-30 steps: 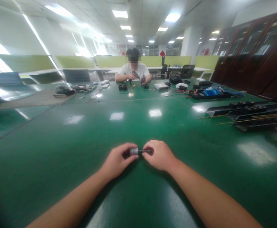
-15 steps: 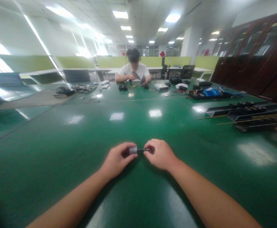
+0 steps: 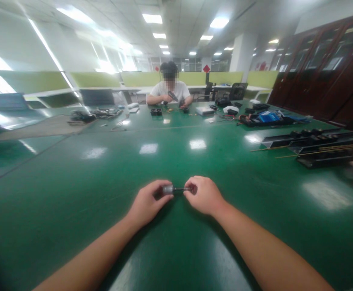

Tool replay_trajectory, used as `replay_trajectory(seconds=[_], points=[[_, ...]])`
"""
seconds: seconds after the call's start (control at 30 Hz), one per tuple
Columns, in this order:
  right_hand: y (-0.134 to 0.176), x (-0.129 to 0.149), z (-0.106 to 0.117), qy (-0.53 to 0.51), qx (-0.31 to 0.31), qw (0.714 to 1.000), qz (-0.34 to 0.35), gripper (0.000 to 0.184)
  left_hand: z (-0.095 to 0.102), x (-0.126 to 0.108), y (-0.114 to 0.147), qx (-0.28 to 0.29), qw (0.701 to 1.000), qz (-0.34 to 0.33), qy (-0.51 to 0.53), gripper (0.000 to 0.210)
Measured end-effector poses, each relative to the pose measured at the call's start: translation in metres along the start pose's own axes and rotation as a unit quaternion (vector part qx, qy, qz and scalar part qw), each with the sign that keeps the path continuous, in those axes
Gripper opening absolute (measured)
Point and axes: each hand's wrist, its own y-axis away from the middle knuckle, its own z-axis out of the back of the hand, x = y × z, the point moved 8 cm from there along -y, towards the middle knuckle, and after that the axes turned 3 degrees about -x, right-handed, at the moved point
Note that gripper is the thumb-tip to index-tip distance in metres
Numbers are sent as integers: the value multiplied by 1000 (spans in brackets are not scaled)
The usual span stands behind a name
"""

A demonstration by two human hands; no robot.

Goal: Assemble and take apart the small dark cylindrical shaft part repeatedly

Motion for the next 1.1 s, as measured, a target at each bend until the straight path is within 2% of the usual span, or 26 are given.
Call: replay_trajectory(seconds=[0.67,0.83,0.97,1.1], points=[[-1,-5,3,15,2,1000,4,4,0,5,-2,2,1000,23,-17,26],[-2,-6,5,7,-13,1000,0,4,1,10,-3,6,999,52,-12,24],[-3,-17,0,-29,-10,998,-46,8,2,27,-6,-9,992,113,58,29],[-4,-22,-6,-50,5,997,-63,11,5,41,-7,-37,972,156,171,47]])
